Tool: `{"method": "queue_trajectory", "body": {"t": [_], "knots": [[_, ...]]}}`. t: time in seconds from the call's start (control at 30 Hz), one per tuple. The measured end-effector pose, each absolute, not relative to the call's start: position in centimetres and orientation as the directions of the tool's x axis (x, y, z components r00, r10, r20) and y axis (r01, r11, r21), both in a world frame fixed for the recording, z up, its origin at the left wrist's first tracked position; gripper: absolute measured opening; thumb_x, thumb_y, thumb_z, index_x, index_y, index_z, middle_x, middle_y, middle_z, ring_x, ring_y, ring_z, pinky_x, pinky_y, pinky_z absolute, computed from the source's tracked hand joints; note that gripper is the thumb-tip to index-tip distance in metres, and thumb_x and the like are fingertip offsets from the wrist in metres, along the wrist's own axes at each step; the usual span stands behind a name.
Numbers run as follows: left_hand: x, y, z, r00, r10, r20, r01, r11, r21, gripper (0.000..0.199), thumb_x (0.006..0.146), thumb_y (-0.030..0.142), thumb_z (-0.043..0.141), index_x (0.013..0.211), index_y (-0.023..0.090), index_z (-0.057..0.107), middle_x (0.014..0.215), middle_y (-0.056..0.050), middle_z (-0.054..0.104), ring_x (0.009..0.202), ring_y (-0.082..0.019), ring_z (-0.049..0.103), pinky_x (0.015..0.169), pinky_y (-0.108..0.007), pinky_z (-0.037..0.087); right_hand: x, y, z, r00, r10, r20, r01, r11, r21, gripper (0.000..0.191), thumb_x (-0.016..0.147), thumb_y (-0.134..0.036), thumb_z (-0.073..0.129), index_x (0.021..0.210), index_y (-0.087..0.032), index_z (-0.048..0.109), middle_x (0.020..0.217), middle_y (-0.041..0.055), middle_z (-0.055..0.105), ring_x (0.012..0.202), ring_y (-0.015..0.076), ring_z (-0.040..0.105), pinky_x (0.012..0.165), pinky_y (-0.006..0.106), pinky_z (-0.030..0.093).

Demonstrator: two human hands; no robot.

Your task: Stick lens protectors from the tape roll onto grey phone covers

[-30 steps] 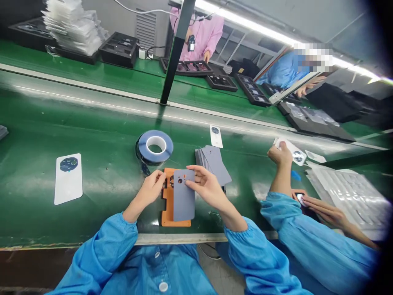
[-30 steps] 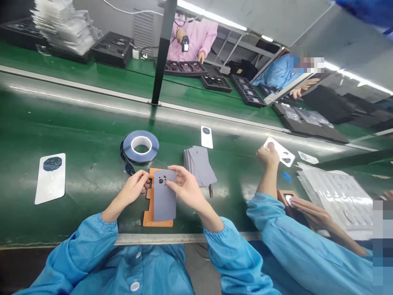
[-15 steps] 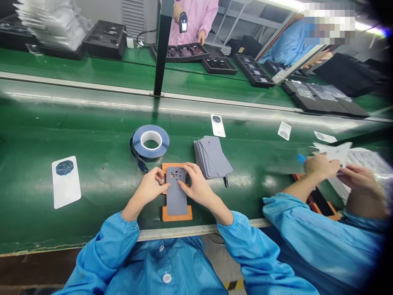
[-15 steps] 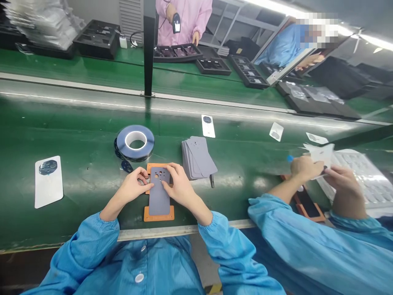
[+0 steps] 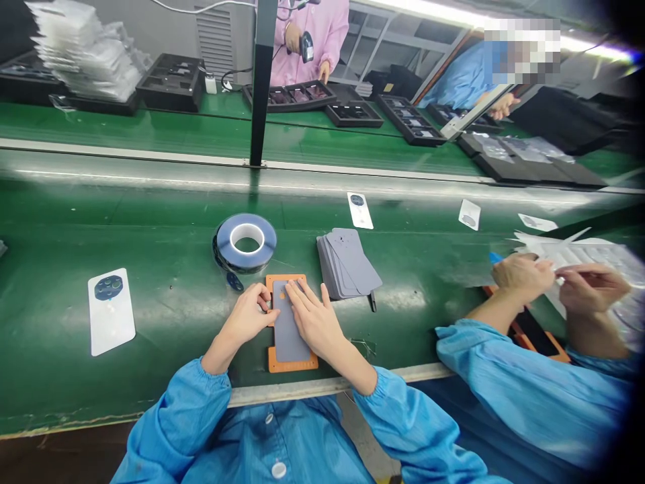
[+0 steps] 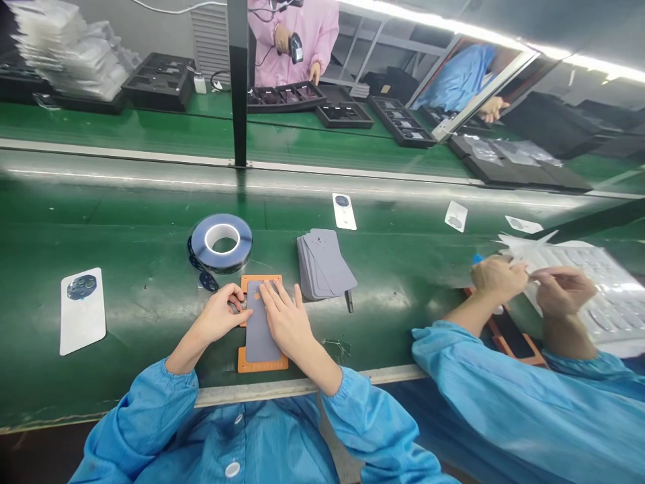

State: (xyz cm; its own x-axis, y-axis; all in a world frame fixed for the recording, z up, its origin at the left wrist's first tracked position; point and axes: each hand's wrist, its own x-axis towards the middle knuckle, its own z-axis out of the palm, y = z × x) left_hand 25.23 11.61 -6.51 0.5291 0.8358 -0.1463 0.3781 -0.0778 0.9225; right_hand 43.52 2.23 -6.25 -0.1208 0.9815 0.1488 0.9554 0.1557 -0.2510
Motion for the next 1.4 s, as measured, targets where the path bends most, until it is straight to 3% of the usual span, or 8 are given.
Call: {"method": "queue_trajectory", "body": {"t": [0.27, 0.4, 0.5, 0.7, 1.07, 1.23, 1.4], "knots": [[25.1, 11.5, -5.9, 0.542, 0.829, -0.140, 0.376, -0.090, 0.922, 0.020, 0.072, 0.020, 0.071, 0.087, 0.021, 0.056, 0.095, -0.001, 0.061, 0.071, -0.013, 0.061, 0.063, -0.027, 0.053, 43.9, 0.1, -7.6, 0.168, 0.939, 0.301, 0.915, -0.035, -0.401, 0.058, 0.101, -0.035, 0.051, 0.156, -0.023, 0.038, 0.154, 0.0164, 0.049, 0.144, 0.0351, 0.045, 0.115, 0.060, 0.039], [25.2, 11.4, -5.7, 0.531, 0.836, -0.140, 0.373, -0.083, 0.924, 0.021, 0.071, 0.017, 0.072, 0.085, 0.020, 0.057, 0.090, 0.000, 0.060, 0.071, -0.013, 0.061, 0.063, -0.026, 0.052, 43.9, 0.4, -7.2, 0.112, 0.953, 0.280, 0.913, 0.013, -0.409, 0.061, 0.103, -0.033, 0.045, 0.160, -0.026, 0.027, 0.156, 0.0135, 0.047, 0.146, 0.0336, 0.041, 0.117, 0.063, 0.036], [25.2, 11.4, -5.7, 0.528, 0.837, -0.141, 0.370, -0.078, 0.926, 0.021, 0.070, 0.016, 0.073, 0.083, 0.020, 0.057, 0.088, 0.000, 0.060, 0.071, -0.013, 0.061, 0.063, -0.025, 0.051, 43.9, 2.0, -6.0, 0.035, 0.957, 0.288, 0.910, 0.089, -0.405, 0.058, 0.103, -0.030, 0.045, 0.159, -0.024, 0.031, 0.151, 0.0139, 0.051, 0.142, 0.0329, 0.044, 0.115, 0.058, 0.040], [25.2, 11.5, -6.2, 0.532, 0.835, -0.141, 0.348, -0.064, 0.935, 0.022, 0.071, 0.018, 0.073, 0.083, 0.020, 0.056, 0.088, 0.001, 0.058, 0.069, -0.012, 0.061, 0.061, -0.025, 0.050, 44.0, 5.9, -3.8, -0.083, 0.980, 0.179, 0.939, 0.138, -0.316, 0.035, 0.099, -0.027, 0.049, 0.131, -0.017, 0.061, 0.119, 0.0157, 0.062, 0.108, 0.0325, 0.057, 0.096, 0.050, 0.052], [25.2, 11.5, -6.7, 0.550, 0.827, -0.117, 0.349, -0.100, 0.932, 0.022, 0.073, 0.020, 0.075, 0.080, 0.020, 0.054, 0.089, 0.002, 0.056, 0.069, -0.011, 0.059, 0.066, -0.027, 0.047, 44.2, 7.3, -3.1, -0.093, 0.993, 0.068, 0.918, 0.112, -0.381, 0.006, 0.090, -0.021, 0.061, 0.096, -0.021, 0.061, 0.101, 0.0088, 0.061, 0.098, 0.0281, 0.053, 0.087, 0.044, 0.047], [25.2, 11.6, -6.4, 0.544, 0.828, -0.136, 0.367, -0.090, 0.926, 0.021, 0.073, 0.018, 0.074, 0.080, 0.020, 0.054, 0.088, 0.002, 0.056, 0.070, -0.012, 0.059, 0.068, -0.028, 0.046, 44.0, 7.1, -3.3, -0.072, 0.992, 0.108, 0.909, 0.109, -0.403, 0.016, 0.089, -0.020, 0.062, 0.105, -0.019, 0.061, 0.108, 0.0103, 0.061, 0.101, 0.0278, 0.053, 0.088, 0.043, 0.048], [25.2, 11.5, -6.1, 0.541, 0.830, -0.140, 0.365, -0.081, 0.928, 0.022, 0.072, 0.015, 0.074, 0.079, 0.020, 0.054, 0.087, 0.002, 0.057, 0.070, -0.013, 0.059, 0.069, -0.029, 0.046, 43.4, 7.1, -3.3, -0.064, 0.993, 0.099, 0.939, 0.093, -0.332, 0.015, 0.087, -0.020, 0.062, 0.102, -0.017, 0.061, 0.103, 0.0111, 0.062, 0.099, 0.0292, 0.053, 0.087, 0.044, 0.048]]}}
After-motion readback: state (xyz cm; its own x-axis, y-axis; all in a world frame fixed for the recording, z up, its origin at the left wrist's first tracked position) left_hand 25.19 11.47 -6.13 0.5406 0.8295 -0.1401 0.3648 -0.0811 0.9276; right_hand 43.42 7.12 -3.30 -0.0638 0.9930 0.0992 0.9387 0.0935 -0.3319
